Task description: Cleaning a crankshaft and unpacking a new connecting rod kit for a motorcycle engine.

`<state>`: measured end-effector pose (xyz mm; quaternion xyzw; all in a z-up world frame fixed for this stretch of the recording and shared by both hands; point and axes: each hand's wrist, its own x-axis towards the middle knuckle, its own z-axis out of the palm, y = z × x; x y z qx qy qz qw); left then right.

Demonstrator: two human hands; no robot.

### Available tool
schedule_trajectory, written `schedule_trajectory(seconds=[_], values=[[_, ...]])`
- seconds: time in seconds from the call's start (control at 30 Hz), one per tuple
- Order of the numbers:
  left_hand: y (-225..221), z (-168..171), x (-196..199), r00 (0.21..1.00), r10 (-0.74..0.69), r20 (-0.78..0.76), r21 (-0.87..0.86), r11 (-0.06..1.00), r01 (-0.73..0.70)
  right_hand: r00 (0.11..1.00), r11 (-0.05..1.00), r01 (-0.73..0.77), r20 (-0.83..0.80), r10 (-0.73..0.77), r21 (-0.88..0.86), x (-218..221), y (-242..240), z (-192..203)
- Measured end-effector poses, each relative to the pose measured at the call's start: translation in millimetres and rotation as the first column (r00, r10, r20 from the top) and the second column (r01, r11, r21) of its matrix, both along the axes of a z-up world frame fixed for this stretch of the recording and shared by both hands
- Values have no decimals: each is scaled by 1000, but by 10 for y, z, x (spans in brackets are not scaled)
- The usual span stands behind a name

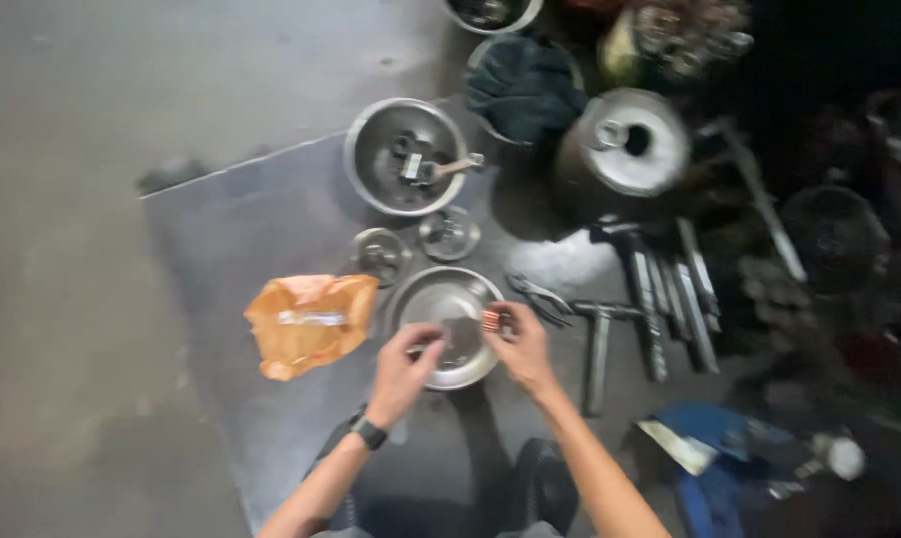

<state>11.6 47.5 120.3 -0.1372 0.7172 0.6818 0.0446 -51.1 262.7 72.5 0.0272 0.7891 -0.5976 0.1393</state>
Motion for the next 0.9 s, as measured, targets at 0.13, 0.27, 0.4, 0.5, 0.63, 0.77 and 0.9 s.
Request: schedule_trajectory(seconds=[0.13, 0.27, 0.4, 0.5, 0.63, 0.77, 0.9], values=[[21, -61, -9, 997, -21, 79, -12, 1000, 22, 916, 892, -180, -259, 306, 416, -115, -68, -185], [100, -90, -21, 978, -28, 205, 53, 998, 17, 852, 783, -259, -248, 460, 565, -216, -120, -14], [47, -137, -92, 984, -61, 166, 68, 996, 50, 829, 881, -55, -471, 302, 469, -515, -60, 472], [-16, -56, -264, 984, -107, 146, -46, 992, 115, 657, 908, 263, -750, 79, 326, -1090, 190, 857], [-116, 299, -608, 980, -169, 104, -165, 969, 184, 624, 872, 382, -781, 3, 308, -1952, 488, 1302], [-175, 635, -787, 983, -184, 8, -167, 969, 183, 680, 717, 370, -698, 224, 591, -2368, 491, 1443], [-321, 529, -768, 988, -157, -1, -153, 976, 155, 754, 885, 89, -611, 241, 458, -1904, 22, 1288]])
